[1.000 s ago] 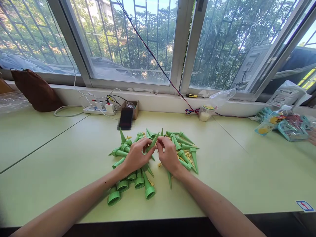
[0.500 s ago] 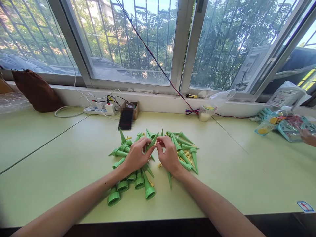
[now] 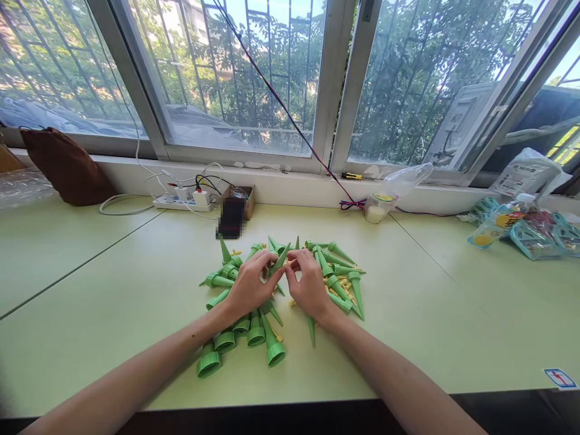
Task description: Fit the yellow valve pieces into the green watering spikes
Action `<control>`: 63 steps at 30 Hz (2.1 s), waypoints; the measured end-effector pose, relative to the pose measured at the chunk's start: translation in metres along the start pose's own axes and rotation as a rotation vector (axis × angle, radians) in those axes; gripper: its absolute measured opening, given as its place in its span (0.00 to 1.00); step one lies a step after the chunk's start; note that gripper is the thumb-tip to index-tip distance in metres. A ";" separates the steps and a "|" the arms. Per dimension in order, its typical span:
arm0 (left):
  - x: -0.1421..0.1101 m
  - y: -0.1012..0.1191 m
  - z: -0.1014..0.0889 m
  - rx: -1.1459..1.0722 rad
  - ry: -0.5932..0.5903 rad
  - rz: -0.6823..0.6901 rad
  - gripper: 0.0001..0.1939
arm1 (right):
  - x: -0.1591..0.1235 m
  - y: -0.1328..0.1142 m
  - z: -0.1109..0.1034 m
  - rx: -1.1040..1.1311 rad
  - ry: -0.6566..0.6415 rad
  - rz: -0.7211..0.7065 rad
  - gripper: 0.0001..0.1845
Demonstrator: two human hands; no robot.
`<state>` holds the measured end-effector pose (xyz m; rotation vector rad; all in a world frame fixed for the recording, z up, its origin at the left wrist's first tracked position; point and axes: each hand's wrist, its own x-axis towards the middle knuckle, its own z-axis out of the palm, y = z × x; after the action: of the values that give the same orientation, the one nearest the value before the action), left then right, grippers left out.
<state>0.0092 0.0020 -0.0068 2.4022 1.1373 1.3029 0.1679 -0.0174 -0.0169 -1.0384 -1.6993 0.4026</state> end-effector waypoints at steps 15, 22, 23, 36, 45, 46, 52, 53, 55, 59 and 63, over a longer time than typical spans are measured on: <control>-0.002 -0.001 0.002 -0.004 -0.013 0.042 0.03 | -0.001 0.015 0.005 -0.209 -0.187 -0.085 0.12; -0.002 -0.001 0.002 0.004 -0.019 0.043 0.03 | -0.002 0.019 0.006 -0.186 -0.223 -0.081 0.13; -0.002 -0.001 0.002 0.003 -0.019 0.042 0.03 | -0.002 0.019 0.006 -0.184 -0.225 -0.080 0.13; -0.003 0.000 0.001 0.003 0.013 0.048 0.03 | -0.003 0.018 0.005 -0.236 -0.240 -0.056 0.10; -0.001 -0.001 0.003 -0.012 0.022 0.051 0.03 | -0.003 0.019 0.001 -0.379 -0.237 0.032 0.04; -0.002 -0.001 0.003 -0.012 0.020 0.050 0.03 | -0.003 0.019 0.001 -0.395 -0.254 0.045 0.04; -0.002 -0.001 0.003 -0.006 0.010 0.048 0.03 | -0.005 0.021 0.002 -0.440 -0.322 0.070 0.05; -0.002 -0.001 0.003 -0.006 0.009 0.049 0.04 | -0.005 0.021 0.002 -0.436 -0.327 0.069 0.06; -0.002 -0.001 0.002 -0.006 0.011 0.052 0.04 | -0.005 0.021 0.003 -0.426 -0.333 0.063 0.07; -0.002 -0.001 0.002 -0.001 0.019 0.052 0.04 | -0.004 0.022 0.003 -0.408 -0.333 0.039 0.08; -0.001 0.000 0.001 0.012 0.020 0.054 0.03 | -0.004 0.021 0.003 -0.383 -0.341 0.015 0.09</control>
<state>0.0092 0.0015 -0.0079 2.4499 1.0956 1.3436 0.1753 -0.0077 -0.0352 -1.3155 -2.1300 0.2789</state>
